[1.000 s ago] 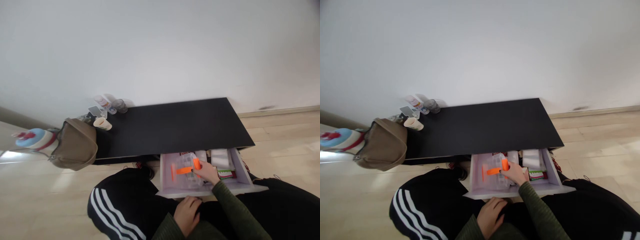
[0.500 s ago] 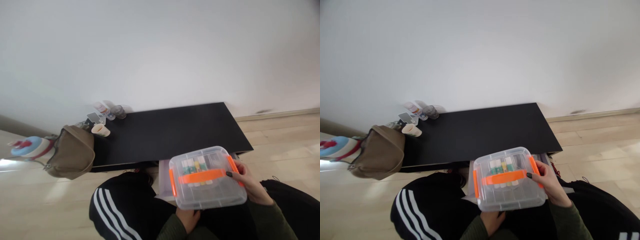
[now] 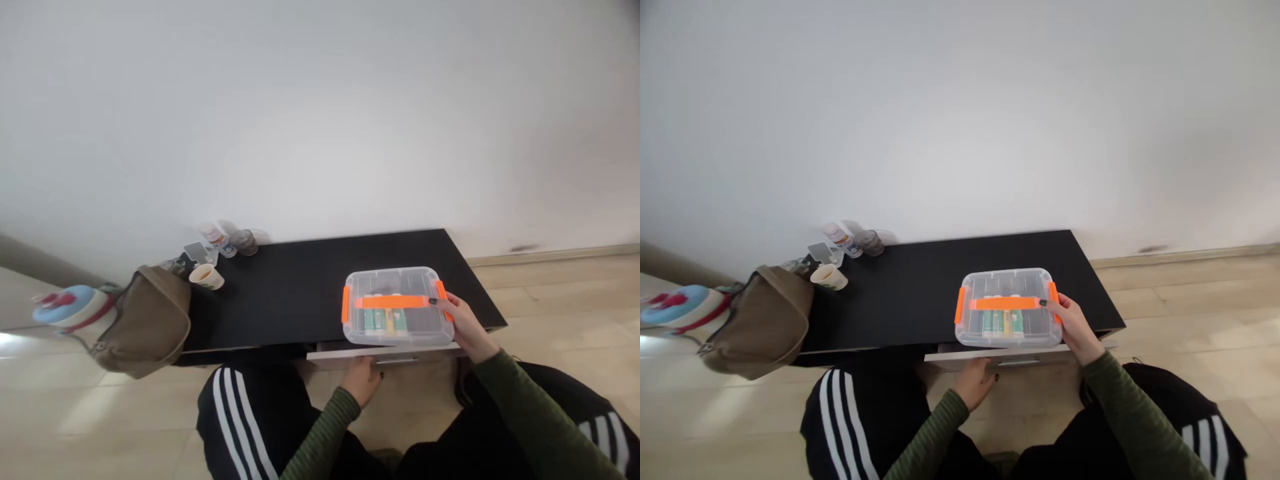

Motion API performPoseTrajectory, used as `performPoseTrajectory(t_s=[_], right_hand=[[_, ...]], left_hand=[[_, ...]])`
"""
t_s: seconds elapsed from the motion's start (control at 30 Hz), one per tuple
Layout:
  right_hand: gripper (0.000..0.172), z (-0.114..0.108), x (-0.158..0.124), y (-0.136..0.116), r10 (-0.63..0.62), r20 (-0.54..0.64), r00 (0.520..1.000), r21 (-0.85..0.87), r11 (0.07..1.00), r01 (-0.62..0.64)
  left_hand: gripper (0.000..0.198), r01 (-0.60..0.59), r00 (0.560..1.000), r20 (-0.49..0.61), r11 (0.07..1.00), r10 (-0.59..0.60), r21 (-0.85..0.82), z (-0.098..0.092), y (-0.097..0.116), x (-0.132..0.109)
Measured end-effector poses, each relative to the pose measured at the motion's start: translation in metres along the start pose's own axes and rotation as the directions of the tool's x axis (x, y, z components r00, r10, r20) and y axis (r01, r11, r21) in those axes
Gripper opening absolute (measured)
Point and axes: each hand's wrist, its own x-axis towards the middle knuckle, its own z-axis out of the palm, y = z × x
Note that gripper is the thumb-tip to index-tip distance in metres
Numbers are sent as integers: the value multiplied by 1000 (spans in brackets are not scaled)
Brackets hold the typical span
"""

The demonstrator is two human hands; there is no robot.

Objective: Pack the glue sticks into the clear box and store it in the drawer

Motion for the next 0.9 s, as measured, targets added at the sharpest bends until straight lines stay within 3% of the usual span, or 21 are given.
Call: performPoseTrajectory(t_s=[0.1, 0.23, 0.3, 0.4, 0.5, 0.6, 0.83, 0.9], right_hand=[[21, 4, 26, -3, -2, 22, 1000, -36, 999, 3], [26, 12, 56, 2, -29, 94, 995, -145, 989, 42], [32, 16, 69, 5, -46, 129, 991, -219, 973, 74], [36, 21, 80, 5, -83, 151, 985, -385, 913, 136], [37, 22, 83, 0, -127, 165, 978, -536, 821, 197], [36, 20, 83, -5, -126, 226, 966, -566, 790, 236], [48, 4, 96, -4, -31, 436, 899, -487, 832, 265], [45, 2, 99, -5, -24, 442, 896, -496, 826, 267]], left_hand=[[30, -35, 996, -81, 996, 28, -87, -46, -9, -5], [30, 59, 960, -230, 918, -160, -393, -122, -14, -5], [36, 51, 921, -323, 891, -216, -451, -154, -9, 8], [52, 51, 912, -356, 918, -204, -394, -184, 0, 39], [55, 20, 912, -383, 947, -148, -320, -192, 5, 66], [48, -44, 911, -401, 943, -98, -330, -189, 0, 79], [54, -131, 916, -398, 903, -48, -410, -187, -17, 76], [54, -130, 919, -390, 899, -49, -419, -187, -19, 75]])
